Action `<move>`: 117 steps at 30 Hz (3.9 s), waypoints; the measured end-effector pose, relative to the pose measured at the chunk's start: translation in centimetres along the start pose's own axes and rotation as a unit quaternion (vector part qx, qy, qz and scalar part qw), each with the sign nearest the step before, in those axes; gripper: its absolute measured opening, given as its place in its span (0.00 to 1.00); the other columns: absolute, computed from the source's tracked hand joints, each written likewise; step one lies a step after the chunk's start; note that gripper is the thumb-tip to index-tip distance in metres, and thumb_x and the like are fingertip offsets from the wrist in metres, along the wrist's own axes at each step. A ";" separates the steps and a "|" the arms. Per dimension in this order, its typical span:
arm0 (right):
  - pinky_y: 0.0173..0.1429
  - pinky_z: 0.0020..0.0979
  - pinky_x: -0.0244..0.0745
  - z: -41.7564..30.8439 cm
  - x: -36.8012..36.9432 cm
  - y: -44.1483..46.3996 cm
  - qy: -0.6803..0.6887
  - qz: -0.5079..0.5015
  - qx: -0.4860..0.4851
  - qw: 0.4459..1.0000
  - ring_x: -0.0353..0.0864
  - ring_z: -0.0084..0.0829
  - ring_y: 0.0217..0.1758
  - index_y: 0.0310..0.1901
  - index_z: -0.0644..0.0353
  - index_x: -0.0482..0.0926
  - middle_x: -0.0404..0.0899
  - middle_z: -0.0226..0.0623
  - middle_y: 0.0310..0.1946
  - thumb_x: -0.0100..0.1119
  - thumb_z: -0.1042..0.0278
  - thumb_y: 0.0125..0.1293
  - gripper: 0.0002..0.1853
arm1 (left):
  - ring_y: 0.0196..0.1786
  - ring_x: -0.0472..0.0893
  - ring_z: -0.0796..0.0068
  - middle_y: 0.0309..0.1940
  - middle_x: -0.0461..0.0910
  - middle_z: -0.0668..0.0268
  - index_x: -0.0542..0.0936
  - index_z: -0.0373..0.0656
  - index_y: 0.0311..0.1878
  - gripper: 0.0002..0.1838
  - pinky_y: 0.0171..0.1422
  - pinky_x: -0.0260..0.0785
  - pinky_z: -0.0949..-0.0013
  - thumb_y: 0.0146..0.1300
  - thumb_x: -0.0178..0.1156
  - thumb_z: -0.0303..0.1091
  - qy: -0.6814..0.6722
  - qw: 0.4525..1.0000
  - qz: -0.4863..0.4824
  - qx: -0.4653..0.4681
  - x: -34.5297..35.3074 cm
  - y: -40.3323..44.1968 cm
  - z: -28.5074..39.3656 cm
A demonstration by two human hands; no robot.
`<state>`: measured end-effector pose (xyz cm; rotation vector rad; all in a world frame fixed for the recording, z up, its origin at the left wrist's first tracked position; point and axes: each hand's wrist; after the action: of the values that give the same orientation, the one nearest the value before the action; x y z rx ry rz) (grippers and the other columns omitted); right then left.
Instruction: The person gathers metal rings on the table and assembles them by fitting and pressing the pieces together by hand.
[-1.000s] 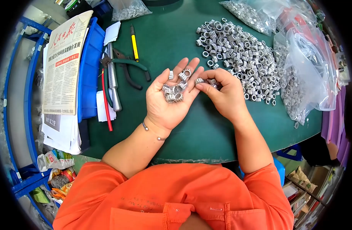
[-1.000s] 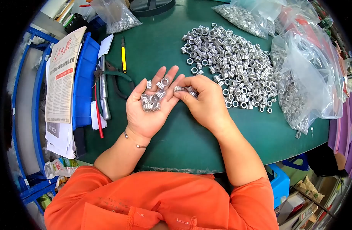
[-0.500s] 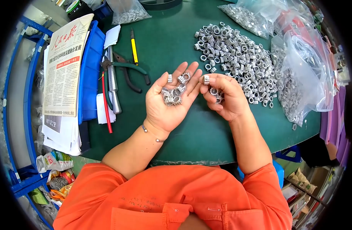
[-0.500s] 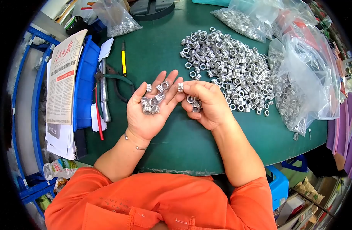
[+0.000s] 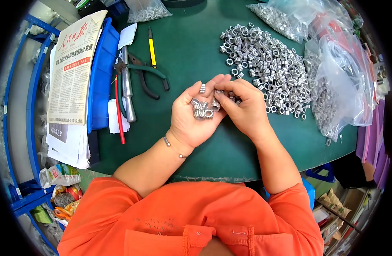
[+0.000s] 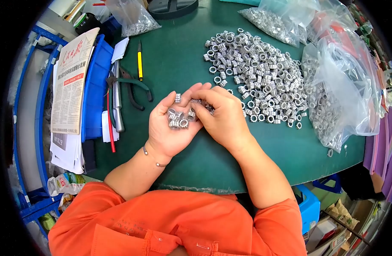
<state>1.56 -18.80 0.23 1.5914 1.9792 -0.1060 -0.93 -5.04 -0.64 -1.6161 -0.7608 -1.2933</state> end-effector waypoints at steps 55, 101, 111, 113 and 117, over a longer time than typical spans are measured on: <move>0.28 0.21 0.70 -1.1 -1.0 -0.1 0.264 -0.025 0.120 0.957 0.76 0.24 0.27 0.37 0.62 0.80 0.78 0.33 0.29 0.63 0.77 0.55 0.07 | 0.70 0.58 0.63 0.66 0.62 0.58 0.67 0.38 0.60 0.23 0.72 0.50 0.57 0.66 0.47 0.41 0.001 0.999 -0.041 0.021 0.2 -0.1 0.8; 0.14 0.17 0.58 0.3 -2.0 0.6 0.623 -0.105 0.301 0.714 0.72 0.22 0.20 0.44 0.70 0.76 0.79 0.40 0.29 0.54 0.73 0.62 0.11 | 0.31 0.71 0.76 0.39 0.77 0.61 0.73 0.41 0.51 0.12 0.31 0.64 0.76 0.68 0.47 0.34 0.123 0.991 0.037 0.035 -0.4 -0.1 1.0; 0.33 0.18 0.72 -0.8 -0.7 -0.2 0.342 0.005 0.182 0.922 0.75 0.16 0.30 0.41 0.65 0.79 0.79 0.30 0.31 0.62 0.76 0.59 0.08 | 0.25 0.64 0.87 0.35 0.75 0.72 0.73 0.43 0.47 0.09 0.27 0.58 0.81 0.65 0.55 0.32 0.391 0.909 0.024 0.142 0.3 -0.6 -0.3; 0.34 0.19 0.72 -0.6 -0.5 -0.3 0.345 0.028 0.155 0.926 0.75 0.17 0.31 0.40 0.65 0.79 0.79 0.30 0.32 0.63 0.77 0.58 0.08 | 0.26 0.64 0.87 0.34 0.75 0.72 0.74 0.42 0.48 0.10 0.28 0.58 0.80 0.65 0.56 0.32 0.388 0.910 0.015 0.149 0.2 -0.6 -0.3; 0.37 0.21 0.73 -0.2 -0.4 -0.3 0.228 0.044 0.086 0.969 0.76 0.19 0.33 0.38 0.64 0.79 0.79 0.31 0.32 0.64 0.78 0.55 0.08 | 0.27 0.65 0.87 0.34 0.74 0.72 0.74 0.41 0.48 0.10 0.30 0.59 0.80 0.66 0.54 0.32 0.350 0.928 0.002 0.126 0.0 -0.6 -0.1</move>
<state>1.25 -19.12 0.47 1.9508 2.2864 0.1411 -1.50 -4.91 -0.51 -0.8484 -0.4441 -1.5586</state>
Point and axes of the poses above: each hand's wrist, its own y-axis towards the middle knuckle, its own x-axis out of the palm, z = x × y
